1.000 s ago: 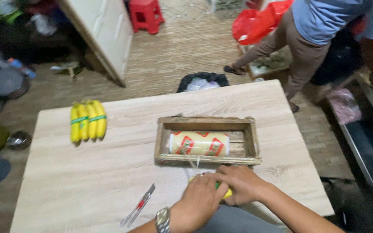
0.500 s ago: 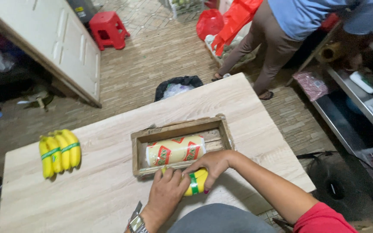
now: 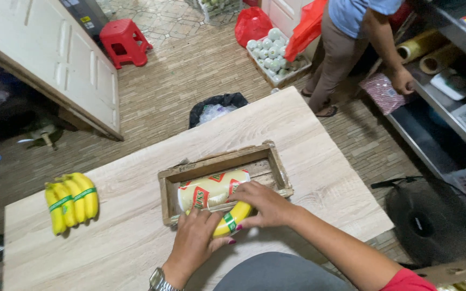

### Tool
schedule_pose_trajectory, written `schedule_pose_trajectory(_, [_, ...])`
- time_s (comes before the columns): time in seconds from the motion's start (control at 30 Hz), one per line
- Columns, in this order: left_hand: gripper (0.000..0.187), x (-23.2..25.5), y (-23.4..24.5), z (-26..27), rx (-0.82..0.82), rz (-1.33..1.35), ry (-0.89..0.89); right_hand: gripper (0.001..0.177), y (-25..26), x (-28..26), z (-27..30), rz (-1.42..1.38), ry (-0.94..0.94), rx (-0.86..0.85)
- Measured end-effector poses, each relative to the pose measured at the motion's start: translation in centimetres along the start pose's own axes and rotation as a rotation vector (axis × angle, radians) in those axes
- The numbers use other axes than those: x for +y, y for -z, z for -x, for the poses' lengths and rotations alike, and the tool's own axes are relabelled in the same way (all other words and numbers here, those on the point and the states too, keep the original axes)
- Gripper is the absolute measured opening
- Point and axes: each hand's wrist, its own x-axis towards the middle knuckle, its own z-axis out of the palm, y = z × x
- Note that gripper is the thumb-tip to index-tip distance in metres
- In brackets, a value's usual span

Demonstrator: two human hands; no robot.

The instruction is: Wrapping bunches of bananas in plastic film and placing them into a box.

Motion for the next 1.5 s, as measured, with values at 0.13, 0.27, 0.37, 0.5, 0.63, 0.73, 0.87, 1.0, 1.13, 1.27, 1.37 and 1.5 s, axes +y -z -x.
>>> schedule_pose_trajectory(0.13, [0.063, -0.9, 1.9, -0.4, -0.066, 0.131, 0.107, 0.048, -2.8, 3.6, -2.5, -0.144, 0.119, 0.160])
schedule_pose_trajectory(0.27, [0.054, -1.9, 1.6, -1.5, -0.152, 0.243, 0.266, 0.048, -3.8, 5.7, -4.3, -0.320, -0.072, 0.169])
schedule_pose_trajectory(0.37, [0.054, -2.2, 2.1, -1.5, -0.173, 0.244, 0.376, 0.038, -4.0, 4.9, -5.7, -0.571, -0.247, 0.139])
schedule_pose_trajectory(0.5, [0.087, -1.3, 0.8, -0.8, -0.028, 0.192, 0.320, 0.032, -4.6, 5.6, -6.5, -0.639, -0.447, 0.088])
schedule_pose_trajectory(0.63, [0.133, -1.3, -2.2, 0.7, 0.096, -0.146, 0.103, 0.042, -6.5, 7.2, -6.5, -0.796, -0.533, 0.090])
schedule_pose_trajectory(0.73, [0.119, -1.8, -3.4, 0.9, 0.162, -0.158, 0.121, 0.037, -6.2, 6.4, -5.8, -0.825, -0.622, 0.101])
schedule_pose_trajectory(0.87, [0.102, -2.2, -2.0, 0.1, 0.244, 0.070, 0.091, 0.044, -4.5, 3.6, -3.7, -0.399, -0.467, 0.223])
schedule_pose_trajectory(1.0, [0.090, -3.6, -2.3, -0.3, 0.232, 0.334, 0.253, 0.097, -6.2, 5.4, 0.8, 0.343, -0.329, 0.246])
schedule_pose_trajectory(1.13, [0.094, -2.5, -1.1, 0.3, 0.044, 0.497, 0.420, 0.088, -9.8, 8.9, 2.6, 0.837, -0.247, 0.360])
schedule_pose_trajectory(1.27, [0.087, -0.2, 2.9, 1.5, -0.188, 0.372, 0.500, 0.089, -10.8, 9.9, 2.6, 0.934, -0.256, 0.364])
schedule_pose_trajectory(1.37, [0.072, 1.1, 4.8, 2.2, -0.267, 0.297, 0.580, 0.086, -10.5, 9.8, 2.5, 0.947, -0.232, 0.388])
schedule_pose_trajectory(1.5, [0.059, 2.2, 8.1, 2.1, -0.456, 0.378, 0.773, 0.083, -10.4, 9.7, 2.6, 0.725, -0.349, 0.325])
